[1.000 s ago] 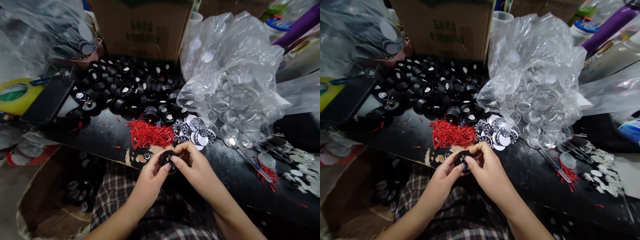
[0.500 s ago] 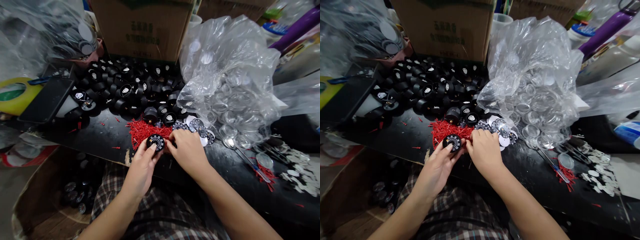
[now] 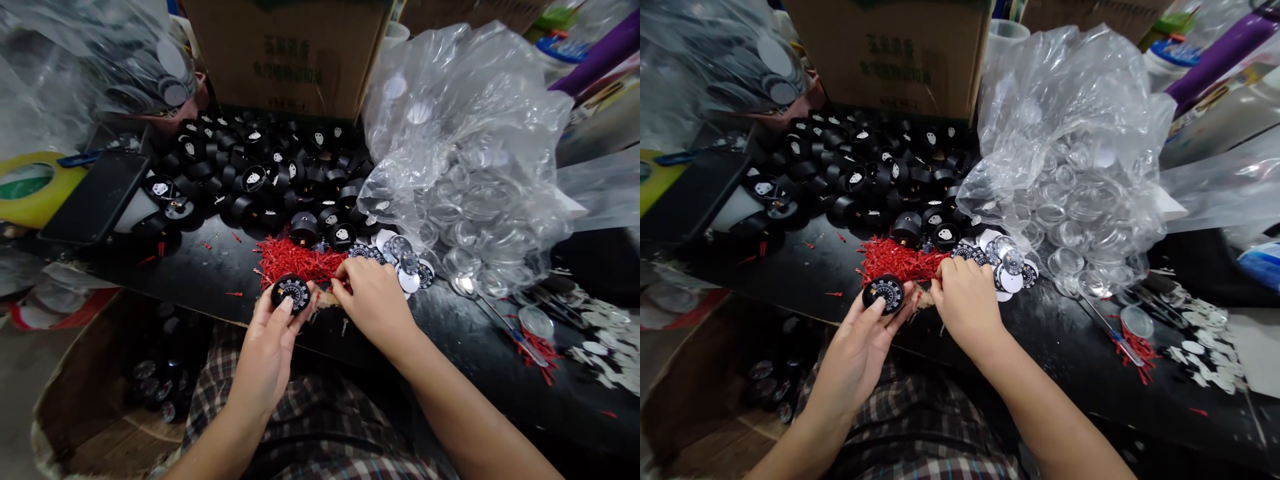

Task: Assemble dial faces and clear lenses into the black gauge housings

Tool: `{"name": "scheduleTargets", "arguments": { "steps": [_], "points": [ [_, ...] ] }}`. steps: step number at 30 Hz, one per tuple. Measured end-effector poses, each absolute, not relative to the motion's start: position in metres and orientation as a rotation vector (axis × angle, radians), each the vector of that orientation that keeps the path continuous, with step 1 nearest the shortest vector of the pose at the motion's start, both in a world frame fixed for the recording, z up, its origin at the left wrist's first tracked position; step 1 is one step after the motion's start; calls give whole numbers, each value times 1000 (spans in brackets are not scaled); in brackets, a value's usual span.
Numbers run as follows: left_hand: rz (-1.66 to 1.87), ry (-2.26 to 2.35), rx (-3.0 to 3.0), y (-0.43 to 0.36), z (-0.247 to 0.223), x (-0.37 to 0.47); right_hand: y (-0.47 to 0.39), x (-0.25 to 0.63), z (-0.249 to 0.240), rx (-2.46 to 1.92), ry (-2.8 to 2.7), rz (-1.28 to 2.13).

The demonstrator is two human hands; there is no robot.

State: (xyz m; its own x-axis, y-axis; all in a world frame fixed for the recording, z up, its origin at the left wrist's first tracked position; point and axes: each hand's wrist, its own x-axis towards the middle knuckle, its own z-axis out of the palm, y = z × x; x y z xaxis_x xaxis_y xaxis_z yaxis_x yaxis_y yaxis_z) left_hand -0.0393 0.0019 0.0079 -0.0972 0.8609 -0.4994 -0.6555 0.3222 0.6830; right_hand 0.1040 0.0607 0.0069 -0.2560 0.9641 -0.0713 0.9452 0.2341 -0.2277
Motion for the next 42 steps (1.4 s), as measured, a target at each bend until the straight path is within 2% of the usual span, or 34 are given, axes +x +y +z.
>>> {"name": "scheduleTargets", "arguments": {
  "steps": [6,13,17,23,28,32,42],
  "points": [
    [1286,1078,225,-4,9,-42,57,112,11,-1783,-2232,558],
    [1289,1009,225,-1,9,-27,34,107,23,-1615,-1884,1070],
    [1330,915,244,-1,11,-27,33,109,23,-1563,-1666,1234],
    [1331,958,252,4,9,-32,33,116,27,-1595,-1701,1161],
    [1295,1174,452,12,4,-30,29,111,40,-1426,-1853,1039],
    [1218,1115,544,9,1,-24,31,104,42,-1431,-1964,969],
    [1182,1129,663,6,10,-29,31,108,47,-1481,-1968,1014]
  ]
}}
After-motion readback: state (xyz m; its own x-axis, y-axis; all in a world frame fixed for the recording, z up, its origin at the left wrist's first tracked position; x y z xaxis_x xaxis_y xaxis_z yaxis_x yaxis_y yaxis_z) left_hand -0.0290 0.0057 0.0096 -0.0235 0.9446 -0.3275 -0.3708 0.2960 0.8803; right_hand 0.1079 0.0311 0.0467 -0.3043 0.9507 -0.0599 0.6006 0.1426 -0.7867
